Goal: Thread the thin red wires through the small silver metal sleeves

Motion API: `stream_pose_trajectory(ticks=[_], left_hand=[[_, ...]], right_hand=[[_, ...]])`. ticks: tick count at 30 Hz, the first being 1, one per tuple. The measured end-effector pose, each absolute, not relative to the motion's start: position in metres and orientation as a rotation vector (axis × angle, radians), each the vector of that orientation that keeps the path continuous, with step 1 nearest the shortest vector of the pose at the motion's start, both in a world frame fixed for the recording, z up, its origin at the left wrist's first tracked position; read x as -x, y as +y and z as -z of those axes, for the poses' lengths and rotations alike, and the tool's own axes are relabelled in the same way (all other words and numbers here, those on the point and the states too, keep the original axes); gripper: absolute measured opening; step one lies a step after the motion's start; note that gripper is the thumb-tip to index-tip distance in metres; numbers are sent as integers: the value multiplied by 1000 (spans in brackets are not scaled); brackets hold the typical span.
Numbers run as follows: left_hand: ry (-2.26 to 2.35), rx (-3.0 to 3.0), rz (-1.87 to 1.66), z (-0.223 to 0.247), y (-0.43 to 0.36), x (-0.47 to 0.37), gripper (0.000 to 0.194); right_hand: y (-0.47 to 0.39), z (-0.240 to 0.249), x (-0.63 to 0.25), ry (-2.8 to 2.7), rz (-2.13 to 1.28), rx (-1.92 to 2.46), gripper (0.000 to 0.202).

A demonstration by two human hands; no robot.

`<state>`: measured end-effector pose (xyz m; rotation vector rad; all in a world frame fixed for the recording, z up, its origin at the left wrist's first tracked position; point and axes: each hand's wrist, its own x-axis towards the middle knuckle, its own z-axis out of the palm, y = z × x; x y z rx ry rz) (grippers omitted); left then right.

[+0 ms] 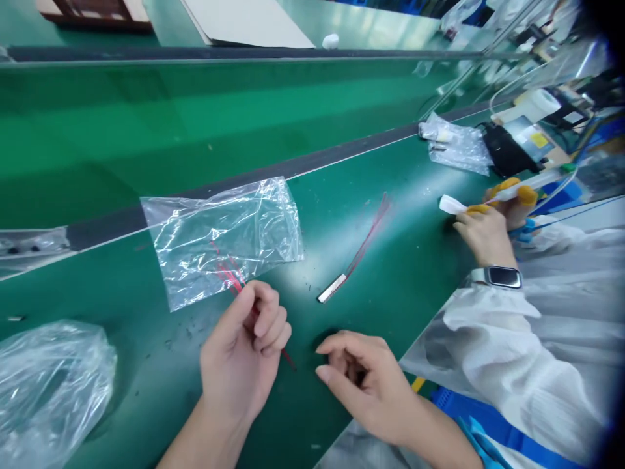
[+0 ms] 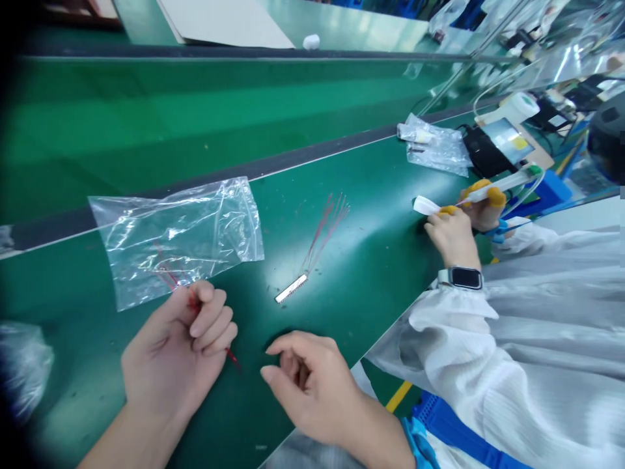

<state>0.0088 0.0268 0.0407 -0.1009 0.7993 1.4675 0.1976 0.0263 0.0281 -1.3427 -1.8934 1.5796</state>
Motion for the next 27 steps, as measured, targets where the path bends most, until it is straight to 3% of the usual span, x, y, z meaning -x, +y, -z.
stream_pose_trajectory(ticks=[13,18,27], left_hand=[[775,61,-1536,-40,27,-11,21],[769,50,-1555,-41,26,-15,20],[738,179,-1720,-51,30,20,28]], right_hand=[[20,-30,-175,-1980,-1554,1347,7],[18,-31,-172,-1971,-1539,1341,16],[1,-35,-286,-1527,-1921,1112,25]])
